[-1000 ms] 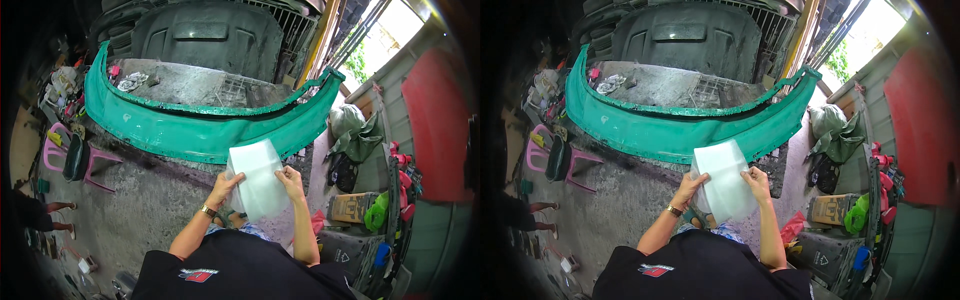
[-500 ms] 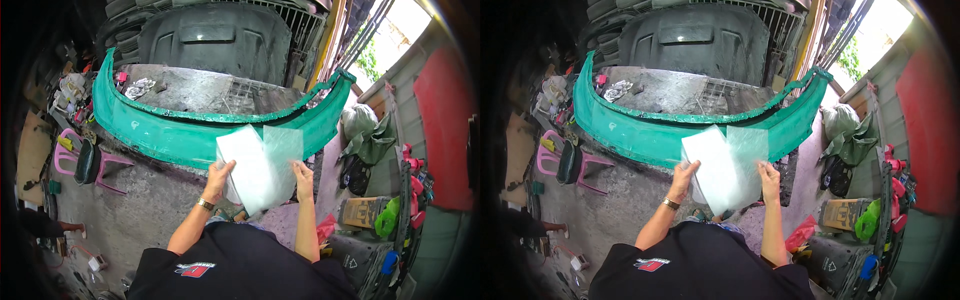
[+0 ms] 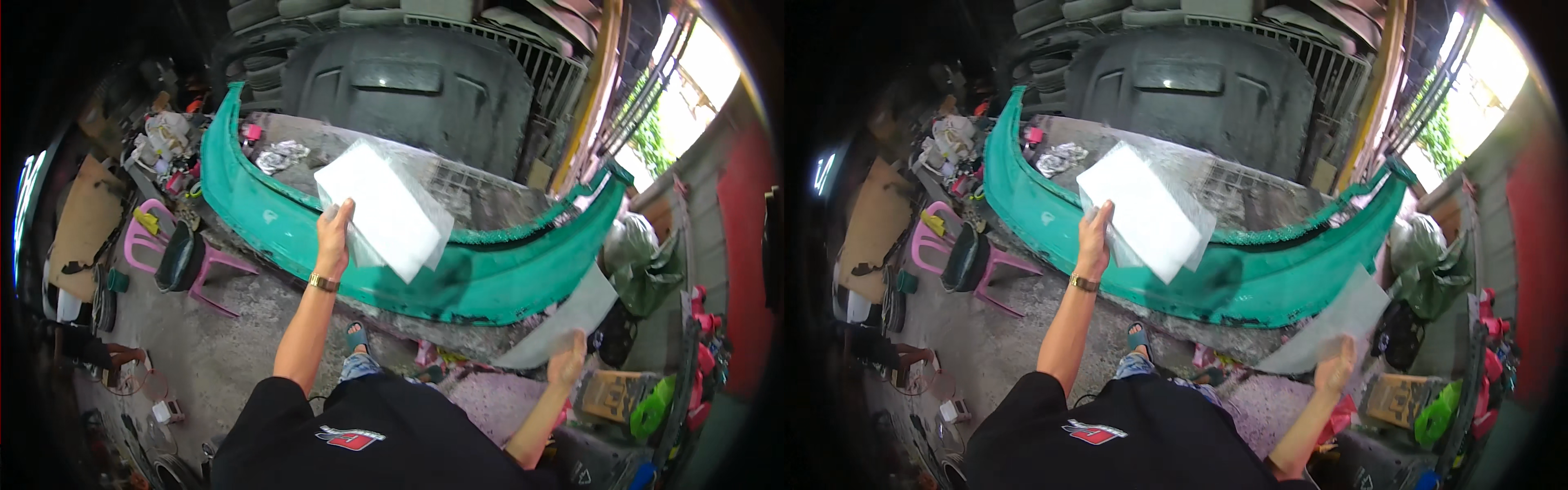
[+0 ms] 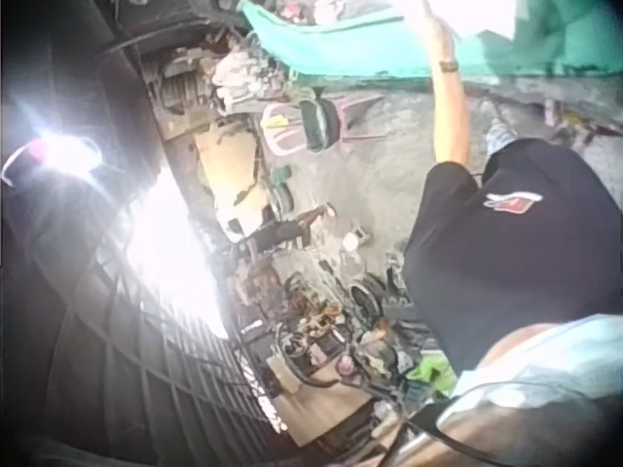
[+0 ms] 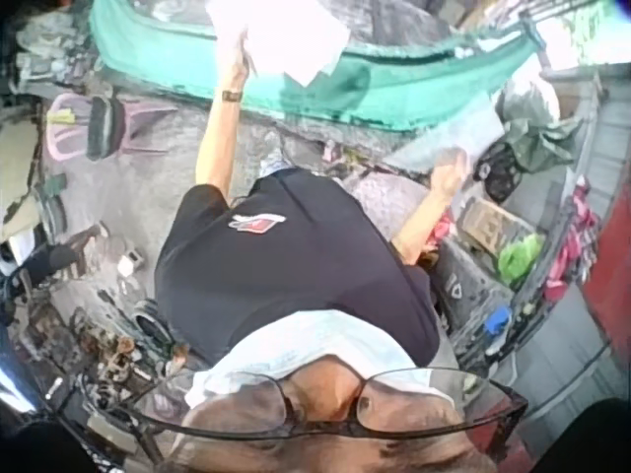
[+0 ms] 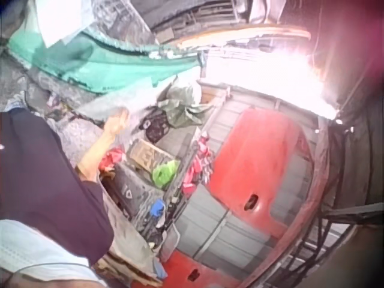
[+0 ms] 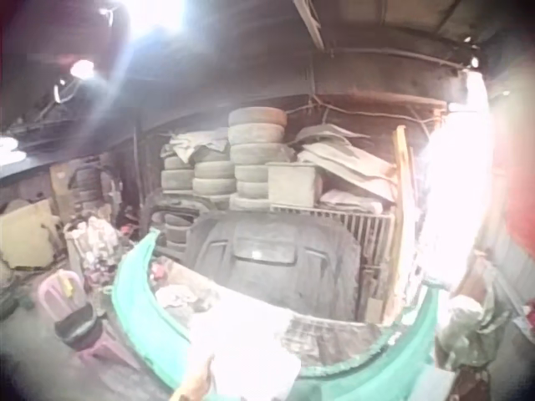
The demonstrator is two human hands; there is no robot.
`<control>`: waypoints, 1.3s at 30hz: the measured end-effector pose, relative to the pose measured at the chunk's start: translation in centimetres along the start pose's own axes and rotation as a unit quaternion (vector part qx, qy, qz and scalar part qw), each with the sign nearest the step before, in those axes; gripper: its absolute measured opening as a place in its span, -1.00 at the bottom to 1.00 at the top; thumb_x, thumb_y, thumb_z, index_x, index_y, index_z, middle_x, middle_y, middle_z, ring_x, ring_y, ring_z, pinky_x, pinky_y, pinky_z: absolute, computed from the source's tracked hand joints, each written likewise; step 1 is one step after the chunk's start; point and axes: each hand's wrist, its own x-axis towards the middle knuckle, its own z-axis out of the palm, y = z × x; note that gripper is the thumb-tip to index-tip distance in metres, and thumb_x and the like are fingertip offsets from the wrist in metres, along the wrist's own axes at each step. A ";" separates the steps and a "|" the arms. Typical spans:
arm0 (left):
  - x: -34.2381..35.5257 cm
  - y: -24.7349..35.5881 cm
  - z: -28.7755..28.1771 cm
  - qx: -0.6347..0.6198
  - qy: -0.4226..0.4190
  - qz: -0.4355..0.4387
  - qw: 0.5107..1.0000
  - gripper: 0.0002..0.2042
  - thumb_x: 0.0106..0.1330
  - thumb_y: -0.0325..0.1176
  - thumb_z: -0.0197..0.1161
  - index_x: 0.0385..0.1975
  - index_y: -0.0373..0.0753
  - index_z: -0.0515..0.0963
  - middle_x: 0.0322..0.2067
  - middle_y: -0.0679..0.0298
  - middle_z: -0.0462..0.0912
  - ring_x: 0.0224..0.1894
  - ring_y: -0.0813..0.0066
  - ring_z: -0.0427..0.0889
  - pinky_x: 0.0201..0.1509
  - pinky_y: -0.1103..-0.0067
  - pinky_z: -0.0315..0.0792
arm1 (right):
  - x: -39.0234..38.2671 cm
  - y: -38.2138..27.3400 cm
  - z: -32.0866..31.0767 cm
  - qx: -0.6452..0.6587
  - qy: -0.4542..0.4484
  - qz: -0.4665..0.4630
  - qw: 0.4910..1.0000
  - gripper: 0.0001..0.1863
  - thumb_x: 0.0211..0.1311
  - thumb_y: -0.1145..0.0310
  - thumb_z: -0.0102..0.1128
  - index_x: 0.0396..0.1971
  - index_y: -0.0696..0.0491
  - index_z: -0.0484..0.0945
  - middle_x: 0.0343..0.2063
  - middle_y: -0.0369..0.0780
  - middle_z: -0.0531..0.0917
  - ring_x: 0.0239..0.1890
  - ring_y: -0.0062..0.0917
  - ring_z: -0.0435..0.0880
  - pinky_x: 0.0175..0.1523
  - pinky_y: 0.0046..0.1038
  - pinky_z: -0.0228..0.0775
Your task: The person applies fiberglass mesh and patches to a damaged green vehicle bumper using scissors to cut the material.
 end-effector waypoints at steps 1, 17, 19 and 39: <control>2.7 0.7 -0.4 -0.002 0.001 0.018 1.000 -0.71 0.24 -0.39 0.26 -0.10 -0.39 0.49 -0.18 0.29 0.59 -0.15 0.58 0.53 -0.05 0.62 0.40 | -0.4 -0.1 -0.3 -0.003 -0.006 -0.005 1.000 -0.88 0.26 0.36 0.12 -0.23 -0.03 0.56 -0.22 -0.33 0.63 -0.14 -0.55 0.57 -0.01 -0.44 0.38; 33.6 -9.4 -3.0 -0.136 -0.096 -0.158 0.973 -0.66 0.16 -0.39 0.30 -0.08 -0.35 0.48 -0.14 0.22 0.59 -0.12 0.41 0.58 -0.01 0.48 0.46 | -12.3 9.4 9.5 -0.036 0.201 -0.117 0.972 -0.54 0.33 0.19 0.03 0.15 0.09 0.30 0.12 -0.22 0.39 0.15 -0.46 0.34 0.27 -0.37 0.11; 34.3 -13.4 -3.5 -0.077 -0.063 -0.163 0.981 -0.67 0.17 -0.40 0.28 -0.08 -0.34 0.49 -0.15 0.22 0.60 -0.14 0.44 0.58 -0.05 0.50 0.47 | -13.6 10.1 11.6 -0.052 0.214 -0.108 0.969 -0.55 0.34 0.20 0.02 0.15 0.09 0.33 0.09 -0.23 0.44 0.12 -0.45 0.39 0.24 -0.37 0.17; 39.9 -24.3 -11.9 0.285 -0.114 -0.249 0.919 -0.65 0.07 -0.42 0.32 -0.13 -0.43 0.52 -0.23 0.12 0.66 -0.27 0.40 0.65 -0.21 0.50 0.51 | -13.1 14.0 16.4 -0.083 0.258 -0.135 0.953 -0.68 0.30 0.29 0.10 0.01 0.08 0.48 0.00 -0.28 0.55 0.06 -0.57 0.46 0.23 -0.49 0.20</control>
